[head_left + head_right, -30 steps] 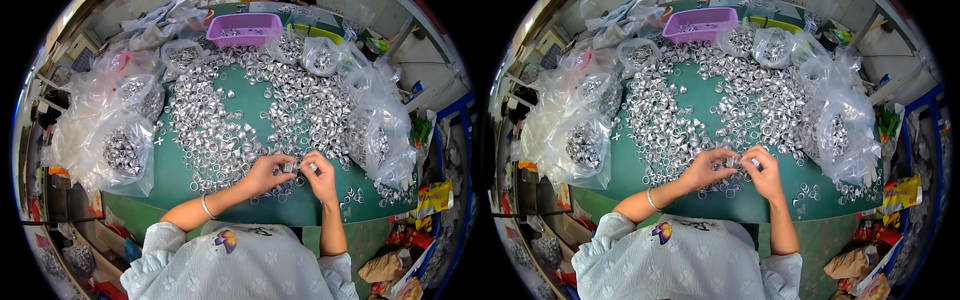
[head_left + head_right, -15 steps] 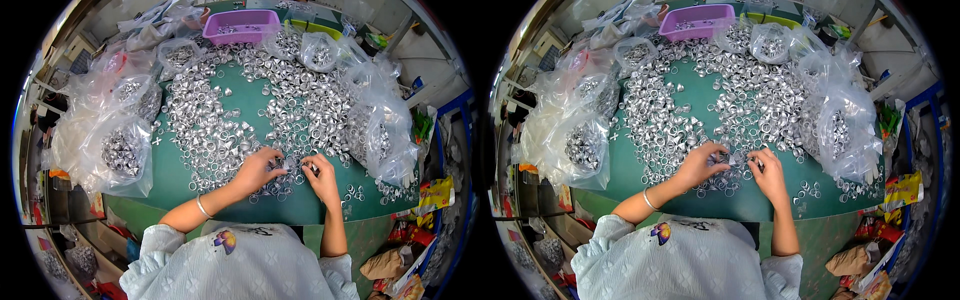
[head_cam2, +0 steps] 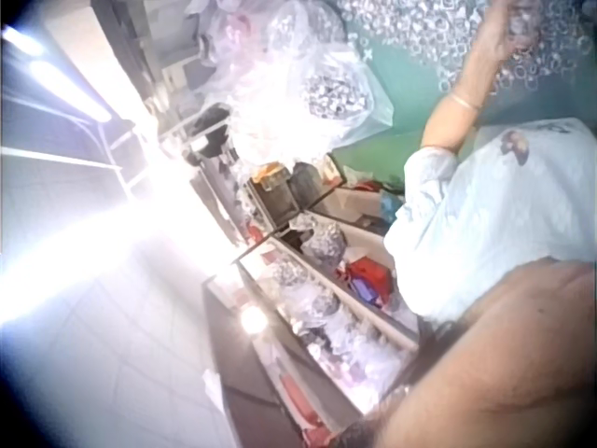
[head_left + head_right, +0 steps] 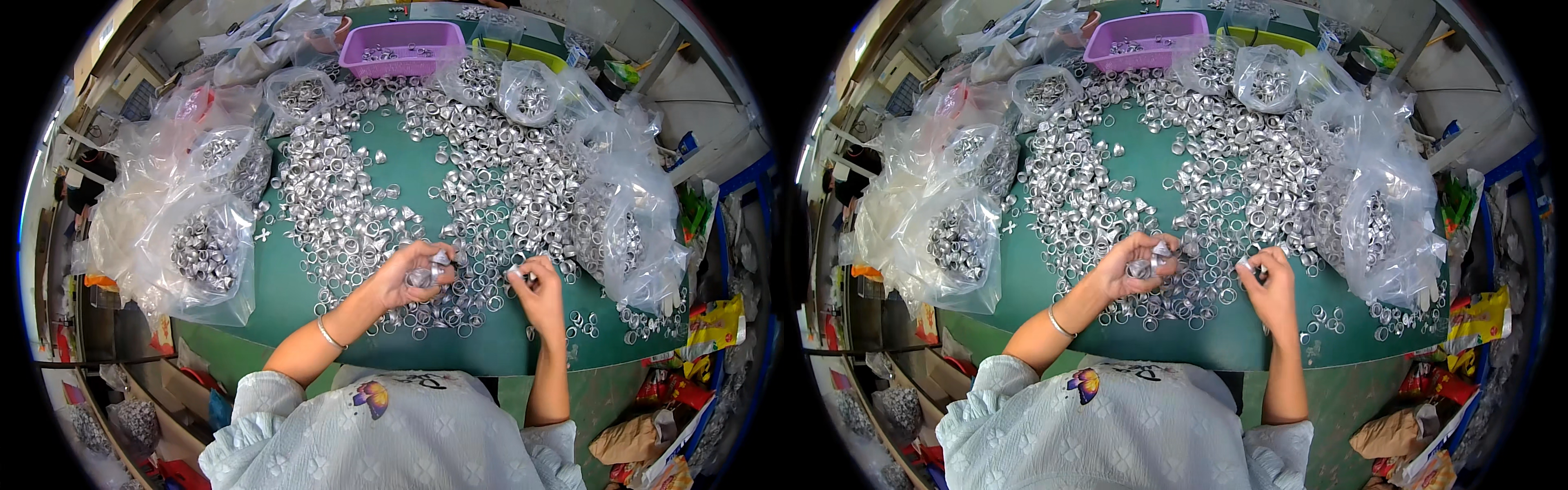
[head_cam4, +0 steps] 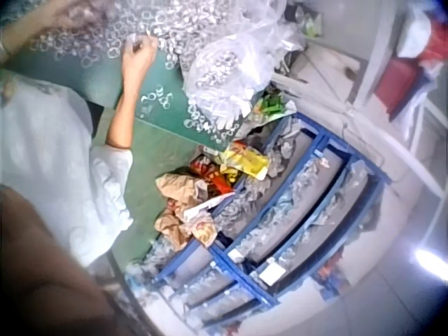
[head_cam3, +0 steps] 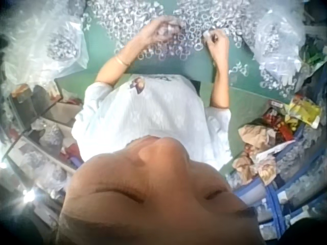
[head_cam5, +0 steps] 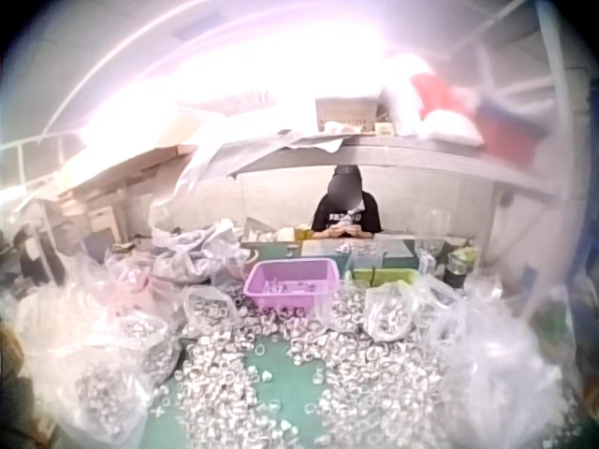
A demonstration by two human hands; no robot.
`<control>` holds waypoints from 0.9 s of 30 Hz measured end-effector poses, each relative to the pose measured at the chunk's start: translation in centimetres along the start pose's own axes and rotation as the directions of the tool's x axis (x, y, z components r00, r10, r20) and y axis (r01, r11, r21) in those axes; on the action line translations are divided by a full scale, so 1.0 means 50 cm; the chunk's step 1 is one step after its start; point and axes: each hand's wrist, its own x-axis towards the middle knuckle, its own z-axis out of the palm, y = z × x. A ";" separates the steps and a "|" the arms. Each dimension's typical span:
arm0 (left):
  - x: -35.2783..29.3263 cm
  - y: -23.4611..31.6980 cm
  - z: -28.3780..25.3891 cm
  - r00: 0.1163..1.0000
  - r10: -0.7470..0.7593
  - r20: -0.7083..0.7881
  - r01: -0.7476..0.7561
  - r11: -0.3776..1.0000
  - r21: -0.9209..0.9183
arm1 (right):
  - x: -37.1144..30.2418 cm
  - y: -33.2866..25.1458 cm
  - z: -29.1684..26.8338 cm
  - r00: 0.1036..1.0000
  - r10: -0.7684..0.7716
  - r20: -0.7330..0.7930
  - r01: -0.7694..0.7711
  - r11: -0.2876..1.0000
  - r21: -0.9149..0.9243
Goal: The person sorts through a large pile of small metal rings and components on a green workbench by hand, picking up items to inspect them and placing selected pieces into a purple plastic tray.
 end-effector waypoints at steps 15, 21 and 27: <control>0.056 0.030 0.007 0.742 0.655 0.143 0.117 -0.337 0.934 | 0.029 -0.008 0.069 0.923 0.163 0.349 -0.385 0.421 0.822; 0.136 0.049 -0.016 0.872 0.477 0.108 0.215 -0.573 0.791 | 0.048 -0.051 0.144 0.993 -0.079 0.086 0.112 0.846 -0.522; 0.094 0.060 -0.014 0.701 0.710 0.062 -0.011 -0.076 0.997 | 0.068 -0.029 0.123 0.988 0.034 0.148 0.019 0.939 -0.342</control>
